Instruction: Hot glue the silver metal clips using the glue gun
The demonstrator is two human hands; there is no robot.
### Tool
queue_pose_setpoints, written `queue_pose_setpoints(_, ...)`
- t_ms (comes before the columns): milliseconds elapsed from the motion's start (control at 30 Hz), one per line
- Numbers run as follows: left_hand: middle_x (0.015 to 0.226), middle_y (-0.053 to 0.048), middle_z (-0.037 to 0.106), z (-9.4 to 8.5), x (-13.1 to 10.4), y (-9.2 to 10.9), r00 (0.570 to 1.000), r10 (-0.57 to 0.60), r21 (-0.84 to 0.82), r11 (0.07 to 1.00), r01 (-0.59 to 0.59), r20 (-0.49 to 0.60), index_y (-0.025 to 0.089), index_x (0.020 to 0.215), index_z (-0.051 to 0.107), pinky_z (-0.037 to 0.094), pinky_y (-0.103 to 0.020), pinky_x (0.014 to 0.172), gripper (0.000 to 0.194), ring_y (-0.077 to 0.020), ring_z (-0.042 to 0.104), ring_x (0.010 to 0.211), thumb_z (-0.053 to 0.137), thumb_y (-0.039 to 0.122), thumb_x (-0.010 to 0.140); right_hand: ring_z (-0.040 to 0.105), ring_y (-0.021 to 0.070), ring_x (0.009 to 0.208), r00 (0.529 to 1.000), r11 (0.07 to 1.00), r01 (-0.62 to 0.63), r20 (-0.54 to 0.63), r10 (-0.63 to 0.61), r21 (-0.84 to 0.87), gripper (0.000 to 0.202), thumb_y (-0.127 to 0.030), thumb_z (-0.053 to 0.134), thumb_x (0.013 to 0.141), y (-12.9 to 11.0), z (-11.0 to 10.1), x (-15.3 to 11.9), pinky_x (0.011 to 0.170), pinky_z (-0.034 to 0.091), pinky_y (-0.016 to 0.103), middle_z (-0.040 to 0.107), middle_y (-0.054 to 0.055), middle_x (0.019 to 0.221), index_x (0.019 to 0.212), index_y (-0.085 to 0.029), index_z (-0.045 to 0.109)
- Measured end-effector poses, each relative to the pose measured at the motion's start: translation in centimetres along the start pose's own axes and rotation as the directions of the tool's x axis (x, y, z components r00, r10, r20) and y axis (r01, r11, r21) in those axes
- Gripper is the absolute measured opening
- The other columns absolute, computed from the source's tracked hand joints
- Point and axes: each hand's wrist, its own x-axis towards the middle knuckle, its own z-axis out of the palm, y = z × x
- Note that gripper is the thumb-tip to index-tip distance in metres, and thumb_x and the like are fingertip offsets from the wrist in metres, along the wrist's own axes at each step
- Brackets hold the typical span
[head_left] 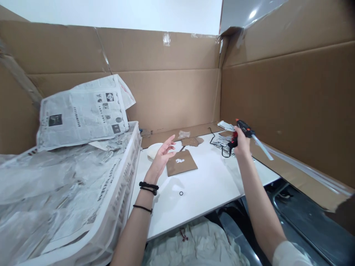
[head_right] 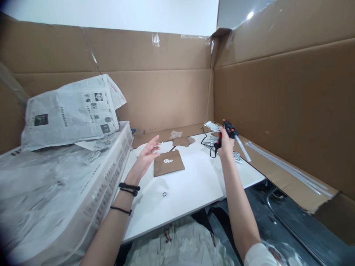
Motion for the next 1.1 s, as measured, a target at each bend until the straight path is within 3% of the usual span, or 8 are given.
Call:
queue_pose_setpoints(133, 0.130, -0.007, 0.048, 1.2, 0.0, 0.0, 0.994, -0.038, 0.061, 0.998, 0.032, 0.101, 0.035, 0.149, 0.022, 0.045, -0.025, 0.085, 0.093, -0.0155, 0.049, 0.105, 0.071, 0.026, 0.071, 0.045, 0.0100, 0.056, 0.995, 0.999, 0.032, -0.099, -0.033, -0.010, 0.031, -0.032, 0.069, 0.056, -1.4, -4.2, 3.0, 0.046, 0.033, 0.022, 0.051, -0.002, 0.063, 0.078, -0.016, 0.056)
queue_pose_setpoints(233, 0.130, -0.010, 0.052, 2.0, 0.0, -0.2, 0.980, -0.065, 0.012, 0.998, 0.064, 0.189, 0.034, 0.151, 0.011, 0.045, -0.028, 0.085, 0.092, -0.0164, 0.055, 0.103, 0.067, 0.031, 0.077, 0.044, 0.0103, 0.054, 0.995, 0.996, -0.040, -0.096, 0.033, -0.078, 0.028, -0.033, 0.069, 0.056, -0.7, -5.7, 4.1, 0.044, 0.035, 0.022, 0.051, -0.002, 0.061, 0.074, -0.016, 0.055)
queue_pose_setpoints(333, 0.111, -0.010, 0.064, 2.4, -0.1, -0.3, 0.974, -0.130, 0.036, 0.991, 0.125, 0.185, 0.025, 0.149, 0.028, 0.044, -0.029, 0.084, 0.077, -0.0153, 0.059, 0.089, 0.062, 0.036, 0.081, 0.044, 0.0115, 0.051, 0.979, 0.976, -0.173, -0.127, 0.157, -0.134, 0.024, -0.032, 0.066, 0.059, 1.1, -6.1, 4.7, 0.043, 0.037, 0.024, 0.050, -0.001, 0.057, 0.072, -0.017, 0.053)
queue_pose_setpoints(433, 0.093, -0.008, 0.067, 2.4, -0.1, -0.3, 0.981, -0.174, 0.057, 0.984, 0.170, 0.091, 0.016, 0.136, 0.049, 0.044, -0.029, 0.081, 0.064, -0.0142, 0.058, 0.078, 0.062, 0.039, 0.078, 0.044, 0.0122, 0.050, 0.966, 0.956, -0.232, -0.159, 0.204, -0.182, 0.020, -0.029, 0.065, 0.061, 2.8, -6.2, 4.9, 0.043, 0.038, 0.025, 0.050, 0.000, 0.055, 0.071, -0.017, 0.052)
queue_pose_setpoints(500, 0.090, -0.008, 0.067, 2.2, 0.0, -0.3, 0.983, -0.184, 0.057, 0.981, 0.183, 0.016, 0.014, 0.131, 0.054, 0.045, -0.028, 0.078, 0.060, -0.0139, 0.057, 0.076, 0.063, 0.038, 0.077, 0.046, 0.0133, 0.051, 0.963, 0.941, -0.247, -0.168, 0.212, -0.230, 0.019, -0.029, 0.065, 0.062, 3.6, -6.4, 5.1, 0.044, 0.038, 0.026, 0.052, 0.001, 0.055, 0.070, -0.017, 0.052)
queue_pose_setpoints(667, 0.084, -0.006, 0.067, 1.7, 0.2, -0.5, 0.982, -0.148, 0.054, 0.986, 0.155, -0.119, 0.013, 0.125, 0.058, 0.045, -0.027, 0.074, 0.054, -0.0127, 0.055, 0.071, 0.059, 0.035, 0.076, 0.052, 0.0178, 0.057, 0.968, 0.889, -0.241, -0.165, 0.191, -0.389, 0.018, -0.029, 0.066, 0.060, 4.3, -6.7, 5.7, 0.051, 0.041, 0.028, 0.055, 0.003, 0.057, 0.069, -0.017, 0.057)
queue_pose_setpoints(933, 0.093, -0.007, 0.070, 1.7, 0.3, -0.8, 0.992, -0.115, 0.087, 0.989, 0.119, -0.052, 0.015, 0.129, 0.053, 0.047, -0.028, 0.082, 0.063, -0.0171, 0.062, 0.090, 0.067, 0.039, 0.072, 0.055, 0.0217, 0.066, 0.977, 0.789, -0.206, -0.163, 0.136, -0.578, 0.018, -0.031, 0.067, 0.062, 5.0, -6.6, 6.2, 0.060, 0.042, 0.030, 0.055, 0.004, 0.059, 0.072, -0.017, 0.062)
queue_pose_setpoints(1100, 0.093, -0.007, 0.069, 1.9, 0.1, -0.6, 0.990, -0.125, 0.099, 0.986, 0.131, -0.069, 0.015, 0.126, 0.055, 0.047, -0.030, 0.084, 0.061, -0.0196, 0.062, 0.097, 0.070, 0.035, 0.070, 0.059, 0.0268, 0.077, 0.975, 0.739, -0.205, -0.198, 0.098, -0.642, 0.022, -0.035, 0.068, 0.065, 5.0, -6.8, 6.1, 0.070, 0.043, 0.033, 0.059, 0.009, 0.068, 0.072, -0.016, 0.061)
